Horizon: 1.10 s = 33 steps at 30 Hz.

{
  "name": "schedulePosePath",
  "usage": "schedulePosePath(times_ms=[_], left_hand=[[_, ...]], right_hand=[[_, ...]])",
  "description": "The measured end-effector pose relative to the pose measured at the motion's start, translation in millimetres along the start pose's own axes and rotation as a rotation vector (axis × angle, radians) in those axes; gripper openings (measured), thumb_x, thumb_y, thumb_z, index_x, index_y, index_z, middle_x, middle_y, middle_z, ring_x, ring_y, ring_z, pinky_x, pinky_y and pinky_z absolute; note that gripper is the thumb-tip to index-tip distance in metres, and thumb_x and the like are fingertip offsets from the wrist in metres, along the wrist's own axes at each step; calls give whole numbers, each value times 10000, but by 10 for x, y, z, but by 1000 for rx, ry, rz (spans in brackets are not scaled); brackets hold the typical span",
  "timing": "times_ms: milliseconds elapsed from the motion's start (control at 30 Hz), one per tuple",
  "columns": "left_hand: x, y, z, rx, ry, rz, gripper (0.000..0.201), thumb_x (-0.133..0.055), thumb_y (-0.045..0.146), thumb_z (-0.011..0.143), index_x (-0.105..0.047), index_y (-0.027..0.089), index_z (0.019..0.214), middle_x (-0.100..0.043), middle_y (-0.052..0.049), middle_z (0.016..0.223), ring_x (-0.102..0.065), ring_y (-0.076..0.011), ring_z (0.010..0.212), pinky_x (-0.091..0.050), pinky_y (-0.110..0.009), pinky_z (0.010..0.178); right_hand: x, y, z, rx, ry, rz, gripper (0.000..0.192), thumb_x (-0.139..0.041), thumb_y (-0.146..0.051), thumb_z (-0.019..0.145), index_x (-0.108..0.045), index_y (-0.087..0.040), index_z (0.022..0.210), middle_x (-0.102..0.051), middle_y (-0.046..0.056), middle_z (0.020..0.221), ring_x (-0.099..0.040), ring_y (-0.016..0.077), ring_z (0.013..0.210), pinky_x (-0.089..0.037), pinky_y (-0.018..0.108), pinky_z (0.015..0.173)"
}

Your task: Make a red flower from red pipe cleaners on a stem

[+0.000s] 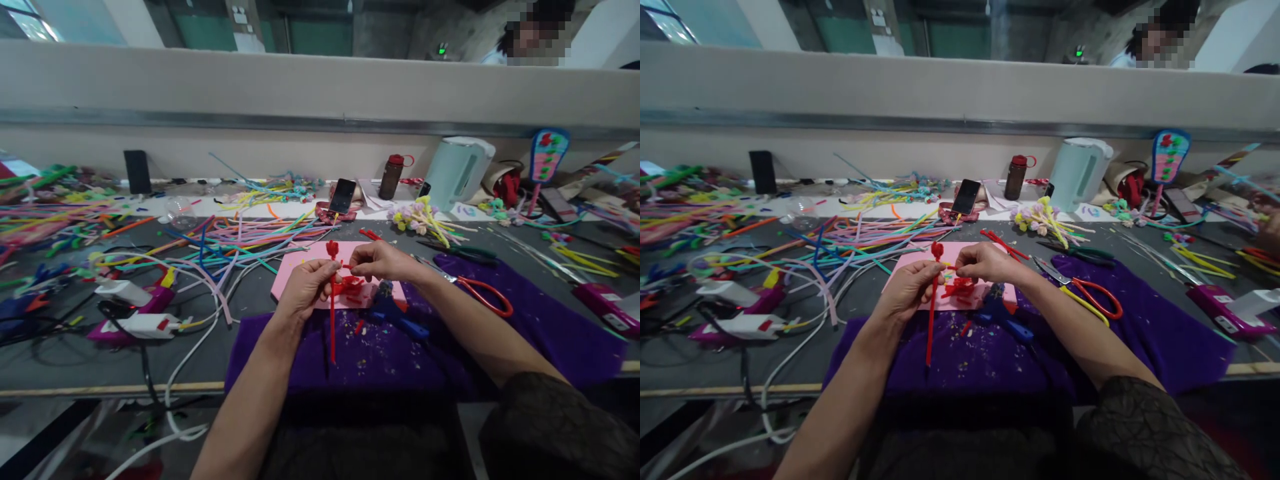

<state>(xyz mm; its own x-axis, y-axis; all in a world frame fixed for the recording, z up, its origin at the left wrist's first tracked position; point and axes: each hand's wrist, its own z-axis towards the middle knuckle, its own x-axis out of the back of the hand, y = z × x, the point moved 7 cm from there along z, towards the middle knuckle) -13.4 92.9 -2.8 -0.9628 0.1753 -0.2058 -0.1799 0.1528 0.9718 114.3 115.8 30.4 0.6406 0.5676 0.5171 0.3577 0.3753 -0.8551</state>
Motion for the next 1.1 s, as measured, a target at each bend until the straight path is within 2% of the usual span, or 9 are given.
schedulePosePath(times_ms=[300, 433, 600, 900, 1100], left_hand=[[-41, -44, 0, -7, -47, 2, 257, -667, 355, 654, -566, 121, 685, -615, 11, 552, -403, -17, 314, -265, -138, 292], [-41, -29, 1, -42, -64, 19, 266, -645, 374, 675, -562, 121, 669, -603, 19, 546, -394, -14, 309, -257, -141, 293], [-72, -6, -12, -51, -75, 23, 274, -647, 382, 671, -550, 125, 667, -596, 25, 539, -392, -18, 303, -267, -150, 297], [-108, 37, -51, -61, -85, 31, 290, -636, 397, 678, -523, 131, 658, -575, 32, 519, -391, -18, 306, -252, -147, 301], [-123, 40, -75, -27, -102, 3, 270, -614, 379, 709, -516, 133, 661, -537, 48, 476, -353, -9, 291, -250, -133, 304]], right_hand=[[-76, -107, -24, 38, 54, 18, 57, -545, -142, 702, -583, -139, 743, -538, -34, 576, -461, 57, 482, -345, 160, 432], [-89, -112, -31, 8, 78, 193, 106, -551, -228, 732, -591, -135, 767, -545, -34, 555, -468, 58, 453, -333, 160, 400], [-150, -69, -10, -20, 47, 393, 173, -579, -308, 736, -583, -136, 754, -545, -40, 521, -439, 49, 392, -326, 161, 370], [-154, 0, 2, -56, 63, 543, 127, -624, -239, 691, -595, -132, 752, -545, -48, 501, -428, 40, 378, -325, 156, 377], [-196, 20, 5, -52, -23, 717, 182, -649, -263, 687, -610, -117, 788, -587, -23, 529, -472, 48, 400, -317, 149, 372]])
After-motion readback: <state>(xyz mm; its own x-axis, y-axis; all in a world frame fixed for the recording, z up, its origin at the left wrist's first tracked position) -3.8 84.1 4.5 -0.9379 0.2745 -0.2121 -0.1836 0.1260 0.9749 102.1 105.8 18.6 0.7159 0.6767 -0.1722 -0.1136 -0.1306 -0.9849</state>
